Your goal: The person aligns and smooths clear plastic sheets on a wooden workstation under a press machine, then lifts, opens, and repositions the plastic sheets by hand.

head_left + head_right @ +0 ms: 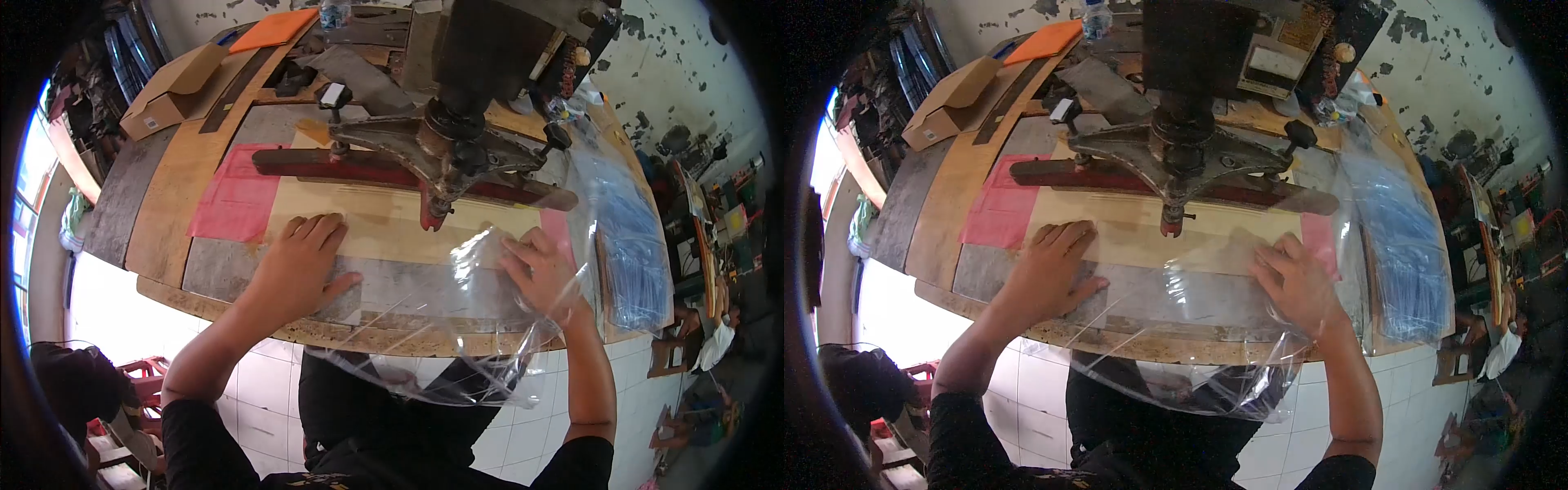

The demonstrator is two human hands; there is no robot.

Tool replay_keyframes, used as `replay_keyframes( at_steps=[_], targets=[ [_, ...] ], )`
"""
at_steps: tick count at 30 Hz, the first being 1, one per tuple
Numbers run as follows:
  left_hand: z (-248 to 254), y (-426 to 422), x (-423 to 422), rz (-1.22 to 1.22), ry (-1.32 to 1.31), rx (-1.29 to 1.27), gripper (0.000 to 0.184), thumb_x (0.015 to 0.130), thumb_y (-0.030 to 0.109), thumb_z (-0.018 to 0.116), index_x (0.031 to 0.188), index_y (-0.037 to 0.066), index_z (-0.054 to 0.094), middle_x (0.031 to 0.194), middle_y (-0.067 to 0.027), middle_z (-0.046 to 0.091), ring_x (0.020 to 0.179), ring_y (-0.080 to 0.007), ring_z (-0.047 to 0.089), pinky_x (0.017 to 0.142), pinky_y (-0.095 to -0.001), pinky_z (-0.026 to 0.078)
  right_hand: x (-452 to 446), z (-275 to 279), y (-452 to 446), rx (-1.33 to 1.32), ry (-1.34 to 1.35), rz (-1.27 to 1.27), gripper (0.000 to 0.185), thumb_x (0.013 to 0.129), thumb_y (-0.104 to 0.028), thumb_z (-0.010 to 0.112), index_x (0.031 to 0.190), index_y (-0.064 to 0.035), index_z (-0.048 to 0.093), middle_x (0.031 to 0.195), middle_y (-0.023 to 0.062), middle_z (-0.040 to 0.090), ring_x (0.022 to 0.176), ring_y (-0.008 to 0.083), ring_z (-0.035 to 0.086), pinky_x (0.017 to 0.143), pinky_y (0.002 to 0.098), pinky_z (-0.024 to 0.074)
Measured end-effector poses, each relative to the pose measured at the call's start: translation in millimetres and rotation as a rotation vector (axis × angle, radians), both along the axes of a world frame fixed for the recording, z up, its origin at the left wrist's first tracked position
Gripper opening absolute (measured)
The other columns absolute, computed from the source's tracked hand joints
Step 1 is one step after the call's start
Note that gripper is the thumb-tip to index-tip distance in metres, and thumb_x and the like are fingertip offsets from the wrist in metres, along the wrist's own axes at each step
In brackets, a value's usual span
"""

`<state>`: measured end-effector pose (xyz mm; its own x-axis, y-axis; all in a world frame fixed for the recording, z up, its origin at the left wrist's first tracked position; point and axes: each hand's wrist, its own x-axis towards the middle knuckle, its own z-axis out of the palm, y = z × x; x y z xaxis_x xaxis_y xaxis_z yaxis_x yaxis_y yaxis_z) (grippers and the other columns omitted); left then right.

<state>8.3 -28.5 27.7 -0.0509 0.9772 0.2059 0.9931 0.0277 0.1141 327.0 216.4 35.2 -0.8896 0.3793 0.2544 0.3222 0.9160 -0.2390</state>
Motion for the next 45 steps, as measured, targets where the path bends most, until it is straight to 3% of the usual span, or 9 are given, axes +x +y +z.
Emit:
replay_keyframes(
  at_steps=[6,19,22,25,31,34,36,40,45],
  targets=[
    [4.5,-5.4,5.4,-0.015,-0.023,0.009,0.066,0.093,0.044,0.077,0.140,0.001,0.060,0.149,-0.0224,0.055,0.137,-0.0409,0.053,0.118,-0.0518,0.040,17.1,-18.1,5.2,0.049,-0.131,-0.115,0.046,0.100,-0.017,0.068,0.145,-0.0192,0.067,0.100,0.0101,0.058,0.089,0.0309,0.065,0.077,0.0448,0.0573],
    [-4.8,20.0,-2.1,0.012,0.004,0.065,0.062,0.092,0.042,0.078,0.138,0.003,0.063,0.148,-0.0227,0.055,0.135,-0.0435,0.054,0.113,-0.0515,0.044,3.6,-22.8,41.7,0.093,-0.166,-0.124,0.045,0.099,-0.012,0.067,0.144,-0.0167,0.068,0.113,0.0125,0.061,0.102,0.0279,0.070,0.089,0.0368,0.0600],
    [-3.4,23.3,-1.1,0.022,-0.026,0.085,0.061,0.092,0.043,0.078,0.138,0.005,0.063,0.146,-0.0222,0.058,0.134,-0.0433,0.056,0.112,-0.0515,0.045,4.7,-32.6,49.2,-0.045,-0.112,-0.156,0.043,0.099,-0.009,0.068,0.142,-0.0144,0.069,0.123,0.0121,0.066,0.109,0.0261,0.071,0.096,0.0327,0.0586],
    [-6.9,25.5,-1.0,0.027,-0.003,0.091,0.062,0.091,0.044,0.078,0.138,0.006,0.063,0.146,-0.0219,0.059,0.133,-0.0435,0.057,0.112,-0.0518,0.045,1.2,-48.2,50.1,-0.995,0.417,-0.165,0.038,0.102,-0.006,0.068,0.139,-0.0063,0.069,0.126,0.0109,0.070,0.111,0.0215,0.070,0.099,0.0302,0.0569],
    [-7.6,29.5,0.2,0.021,0.015,0.092,0.066,0.092,0.051,0.075,0.136,0.002,0.065,0.144,-0.0252,0.059,0.131,-0.0423,0.058,0.114,-0.0504,0.044,9.2,-47.6,59.4,-0.194,0.235,-0.063,0.047,0.095,-0.001,0.068,0.139,-0.0198,0.074,0.096,0.0084,0.057,0.085,0.0245,0.064,0.077,0.0364,0.0549],
    [-8.8,30.9,0.1,0.021,0.019,0.105,0.065,0.092,0.051,0.076,0.134,0.002,0.065,0.143,-0.0253,0.059,0.131,-0.0427,0.057,0.113,-0.0506,0.044,12.6,-54.7,63.0,-1.139,0.472,-0.165,0.030,0.098,-0.003,0.071,0.128,-0.0048,0.075,0.117,0.0096,0.071,0.103,0.0181,0.069,0.085,0.0327,0.0568],
    [-7.4,31.1,0.1,0.020,0.007,0.108,0.065,0.092,0.051,0.076,0.134,0.001,0.066,0.143,-0.0254,0.059,0.131,-0.0426,0.057,0.113,-0.0508,0.044,9.0,-44.2,59.3,-0.046,0.133,-0.102,0.041,0.094,-0.003,0.070,0.133,-0.0142,0.077,0.091,0.0093,0.055,0.080,0.0259,0.060,0.074,0.0406,0.0503],
    [-3.4,31.1,3.2,0.047,-0.011,0.077,0.064,0.093,0.050,0.077,0.134,0.002,0.066,0.143,-0.0249,0.059,0.132,-0.0418,0.058,0.114,-0.0506,0.046,2.4,-29.2,47.4,-0.353,0.172,-0.116,0.042,0.092,-0.002,0.072,0.132,-0.0134,0.077,0.090,0.0103,0.054,0.080,0.0273,0.059,0.073,0.0408,0.0495],
    [-12.0,28.1,-0.2,0.050,-0.075,0.121,0.062,0.092,0.044,0.079,0.137,0.002,0.066,0.147,-0.0219,0.059,0.134,-0.0426,0.059,0.113,-0.0504,0.049,3.5,-34.1,51.4,0.028,0.019,-0.176,0.048,0.087,-0.002,0.070,0.131,-0.0214,0.078,0.096,0.0069,0.061,0.086,0.0248,0.067,0.073,0.0381,0.0546]
  ],
)
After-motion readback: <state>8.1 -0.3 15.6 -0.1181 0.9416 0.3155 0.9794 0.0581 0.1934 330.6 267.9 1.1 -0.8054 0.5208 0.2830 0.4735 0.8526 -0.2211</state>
